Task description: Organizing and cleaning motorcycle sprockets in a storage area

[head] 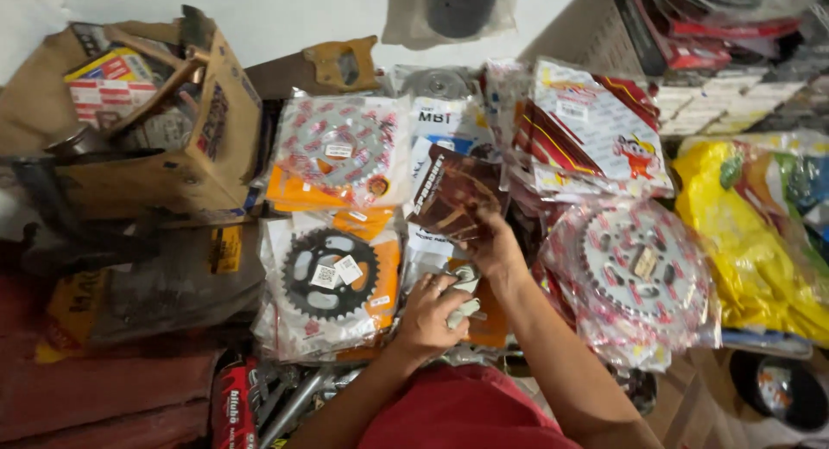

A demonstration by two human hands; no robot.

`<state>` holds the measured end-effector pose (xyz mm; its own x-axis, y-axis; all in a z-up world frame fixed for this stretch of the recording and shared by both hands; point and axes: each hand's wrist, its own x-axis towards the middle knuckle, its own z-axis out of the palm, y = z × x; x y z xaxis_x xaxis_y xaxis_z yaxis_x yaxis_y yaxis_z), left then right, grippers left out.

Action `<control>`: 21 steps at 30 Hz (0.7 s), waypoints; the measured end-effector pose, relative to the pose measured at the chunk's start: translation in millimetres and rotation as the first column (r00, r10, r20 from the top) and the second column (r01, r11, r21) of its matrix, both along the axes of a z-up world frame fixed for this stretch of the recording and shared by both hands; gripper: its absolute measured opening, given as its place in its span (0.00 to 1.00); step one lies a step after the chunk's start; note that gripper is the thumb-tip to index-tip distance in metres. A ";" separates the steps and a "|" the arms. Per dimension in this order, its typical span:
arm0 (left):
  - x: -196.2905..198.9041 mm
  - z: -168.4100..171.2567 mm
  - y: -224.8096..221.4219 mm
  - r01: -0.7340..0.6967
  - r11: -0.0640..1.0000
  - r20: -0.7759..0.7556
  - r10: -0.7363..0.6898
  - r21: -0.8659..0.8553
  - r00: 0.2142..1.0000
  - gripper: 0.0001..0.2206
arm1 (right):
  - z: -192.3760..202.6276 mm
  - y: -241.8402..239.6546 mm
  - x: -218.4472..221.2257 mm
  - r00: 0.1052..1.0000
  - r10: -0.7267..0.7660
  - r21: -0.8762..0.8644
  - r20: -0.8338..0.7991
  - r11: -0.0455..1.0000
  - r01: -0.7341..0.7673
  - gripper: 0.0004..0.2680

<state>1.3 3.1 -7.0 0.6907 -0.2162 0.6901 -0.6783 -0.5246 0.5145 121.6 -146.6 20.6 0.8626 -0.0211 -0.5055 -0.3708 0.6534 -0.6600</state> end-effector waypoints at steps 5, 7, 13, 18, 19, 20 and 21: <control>-6.7 -4.3 4.9 0.099 0.983 -0.241 -0.135 -0.157 0.961 0.14 | -40.8 -22.9 16.0 0.985 0.170 -0.095 -0.013 0.981 -0.170 0.10; -8.6 19.0 9.0 0.107 0.953 -0.363 -0.210 -0.282 0.908 0.13 | -30.6 -25.5 4.4 0.977 0.212 -0.149 0.005 0.966 -0.209 0.10; 3.0 76.8 18.1 0.007 0.907 -0.319 -0.155 -0.421 0.935 0.12 | -5.6 -21.8 -79.4 0.994 0.105 -0.191 -0.035 0.975 -0.110 0.07; 25.0 61.3 -13.9 0.055 0.944 -0.239 -0.138 -0.324 0.961 0.15 | 1.3 -23.9 -141.1 0.992 0.053 -0.166 -0.112 0.984 -0.071 0.09; 21.9 67.4 -20.2 0.062 0.944 -0.246 -0.147 -0.325 0.958 0.15 | -3.1 -27.2 -146.8 0.992 0.043 -0.166 -0.120 0.984 -0.063 0.09; 18.6 73.4 -26.1 0.111 0.964 -0.261 -0.176 -0.243 0.949 0.18 | -7.5 -29.8 -152.8 0.992 0.039 -0.161 -0.120 0.985 -0.058 0.08; 17.0 79.9 -31.9 0.159 0.974 -0.273 -0.199 -0.160 0.941 0.22 | -11.3 -32.8 -156.3 0.993 0.039 -0.157 -0.116 0.986 -0.057 0.07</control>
<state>18.3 -28.8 72.9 0.8211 -0.2742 0.5006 -0.5689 -0.3211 0.7572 -34.7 -179.3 9.3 0.8029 -0.0690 -0.5922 -0.4766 0.5223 -0.7071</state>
